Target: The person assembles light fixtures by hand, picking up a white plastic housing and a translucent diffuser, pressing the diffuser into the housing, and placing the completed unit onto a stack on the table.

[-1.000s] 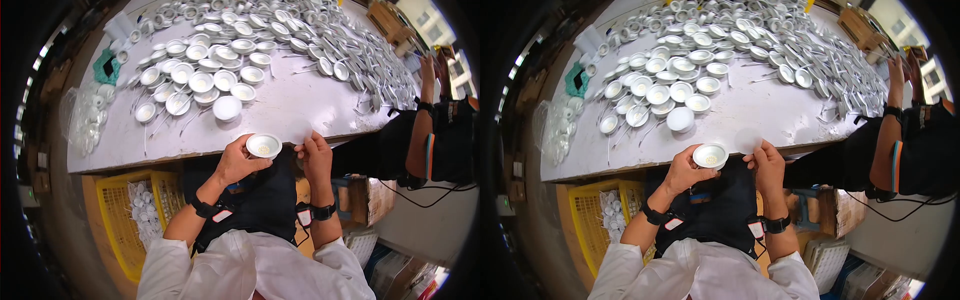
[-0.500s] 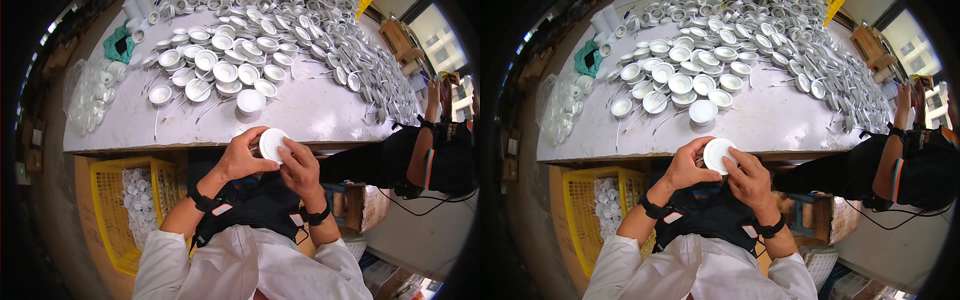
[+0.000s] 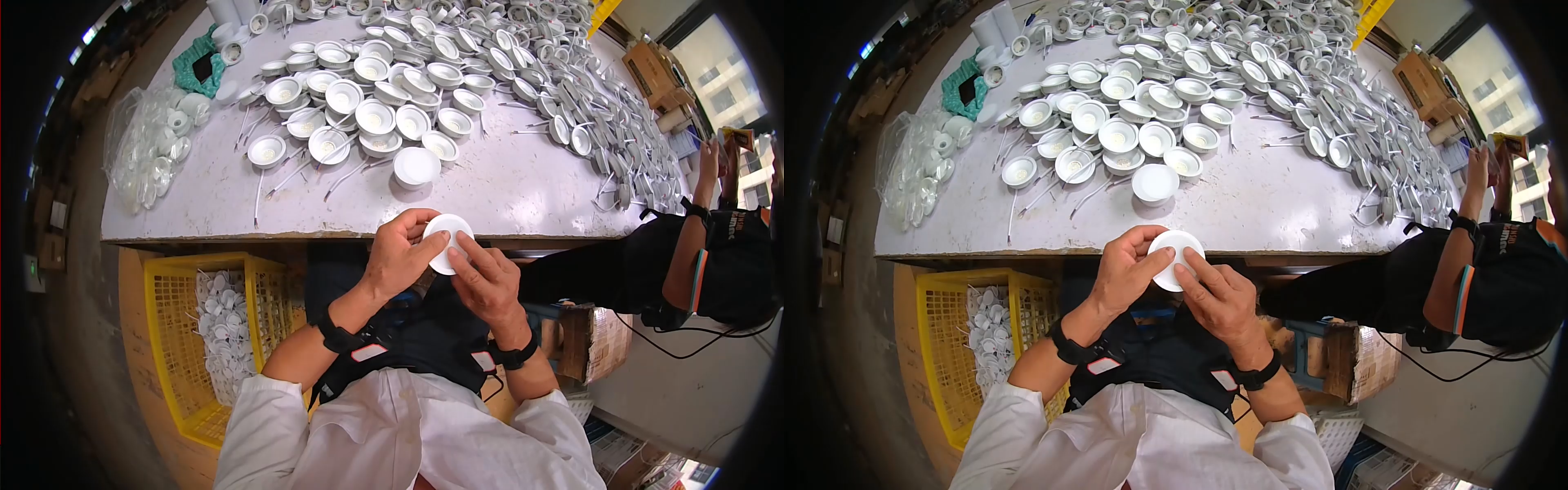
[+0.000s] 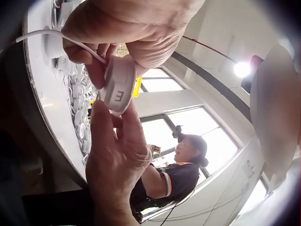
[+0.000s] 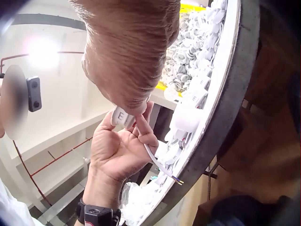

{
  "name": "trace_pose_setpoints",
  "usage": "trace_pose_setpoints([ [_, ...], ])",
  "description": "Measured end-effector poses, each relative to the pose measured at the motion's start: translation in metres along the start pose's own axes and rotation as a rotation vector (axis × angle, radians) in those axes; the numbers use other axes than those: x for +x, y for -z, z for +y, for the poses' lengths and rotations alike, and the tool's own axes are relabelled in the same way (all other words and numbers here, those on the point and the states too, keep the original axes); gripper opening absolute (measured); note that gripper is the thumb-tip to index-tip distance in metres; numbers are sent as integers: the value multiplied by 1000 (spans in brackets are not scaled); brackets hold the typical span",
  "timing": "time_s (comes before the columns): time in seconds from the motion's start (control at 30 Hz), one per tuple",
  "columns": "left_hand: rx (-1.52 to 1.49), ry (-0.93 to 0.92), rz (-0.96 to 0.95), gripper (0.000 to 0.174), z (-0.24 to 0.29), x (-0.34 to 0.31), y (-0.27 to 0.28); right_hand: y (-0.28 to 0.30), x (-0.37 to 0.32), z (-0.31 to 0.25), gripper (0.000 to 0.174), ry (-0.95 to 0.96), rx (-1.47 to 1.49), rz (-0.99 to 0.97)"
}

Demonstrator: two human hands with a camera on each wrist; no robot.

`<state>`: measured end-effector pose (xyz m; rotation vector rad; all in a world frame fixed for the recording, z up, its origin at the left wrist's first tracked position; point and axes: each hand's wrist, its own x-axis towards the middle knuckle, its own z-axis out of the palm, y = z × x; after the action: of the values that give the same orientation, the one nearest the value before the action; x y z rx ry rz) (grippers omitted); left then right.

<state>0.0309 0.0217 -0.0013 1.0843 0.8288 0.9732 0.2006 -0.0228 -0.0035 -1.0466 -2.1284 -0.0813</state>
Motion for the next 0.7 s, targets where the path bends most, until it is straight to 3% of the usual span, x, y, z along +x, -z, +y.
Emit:
trace_pose_setpoints([
  [0.3, -50, 39, 59, 31, 3, -5, 6, -8, 0, 2, 47, 151, -21, 14],
  [0.43, -183, 44, 49, 31, 0, -6, 17, -10, 15, -8, 45, 104, 117, 0],
  [0.5, -144, 36, 55, 31, 6, -8, 23, -10, 19, -24, 38, -366, 392, 169],
  [0.53, -106, 34, 59, 31, 7, -10, 24, -12, 18, -23, 38, -364, 394, 164],
  [0.6, -35, 30, 63, 31, 7, -12, 27, -18, 18, -16, 32, -1032, 1062, 174],
  [0.63, 40, 22, 62, 31, 8, -12, 27, -21, 20, -14, 27, -1146, 1119, 121],
  [0.7, 63, 11, 65, 31, 5, -14, 28, -28, 24, -14, 23, -1145, 1088, 76],
])
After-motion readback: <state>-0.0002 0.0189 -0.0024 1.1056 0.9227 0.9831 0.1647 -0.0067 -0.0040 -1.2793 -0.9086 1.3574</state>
